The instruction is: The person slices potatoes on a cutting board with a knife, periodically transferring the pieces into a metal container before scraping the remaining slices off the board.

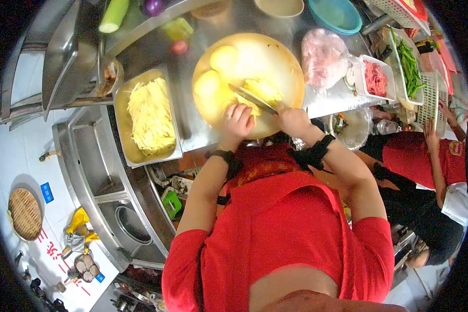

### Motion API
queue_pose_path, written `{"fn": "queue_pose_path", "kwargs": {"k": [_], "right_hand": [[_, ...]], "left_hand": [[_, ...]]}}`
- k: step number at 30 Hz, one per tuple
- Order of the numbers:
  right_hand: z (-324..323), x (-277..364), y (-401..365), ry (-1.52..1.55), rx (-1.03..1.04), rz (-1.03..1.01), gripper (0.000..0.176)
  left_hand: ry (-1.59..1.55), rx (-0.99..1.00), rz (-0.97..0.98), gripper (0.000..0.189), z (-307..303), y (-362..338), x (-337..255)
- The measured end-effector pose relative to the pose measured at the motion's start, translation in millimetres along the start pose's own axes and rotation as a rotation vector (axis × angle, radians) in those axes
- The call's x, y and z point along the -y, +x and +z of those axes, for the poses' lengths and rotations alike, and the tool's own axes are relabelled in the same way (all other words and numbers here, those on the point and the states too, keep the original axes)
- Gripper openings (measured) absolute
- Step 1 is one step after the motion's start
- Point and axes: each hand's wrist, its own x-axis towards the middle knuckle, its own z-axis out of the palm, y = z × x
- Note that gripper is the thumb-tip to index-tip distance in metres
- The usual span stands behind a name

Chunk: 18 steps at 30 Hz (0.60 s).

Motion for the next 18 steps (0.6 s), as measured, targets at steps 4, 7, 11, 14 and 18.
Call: {"fn": "queue_pose_path", "kwargs": {"k": [4, 7, 11, 14, 18], "right_hand": [[-3.0, 2.3, 24.5, 0.015, -0.064, -0.072, 0.020], [17.8, 0.6, 4.3, 0.038, -0.036, -0.039, 0.019], [-1.9, 2.1, 8.4, -0.013, -0.042, -0.035, 0.017], [-2.2, 1.9, 4.6, -0.022, -0.087, -0.067, 0.017], [13.9, -6.2, 16.6, -0.052, -0.119, -0.051, 0.017]], "left_hand": [[0.040, -0.029, 0.010, 0.024, -5.4, 24.9, 23.9], [-0.007, 0.004, -0.036, 0.024, -4.9, 6.2, -1.5], [-0.017, -0.031, -0.019, 0.025, -1.9, 11.5, 3.5], [-0.033, -0.056, -0.046, 0.022, -0.8, 10.5, 4.0], [-0.030, -0.034, -0.035, 0.022, 0.0, 13.7, 6.9]]}}
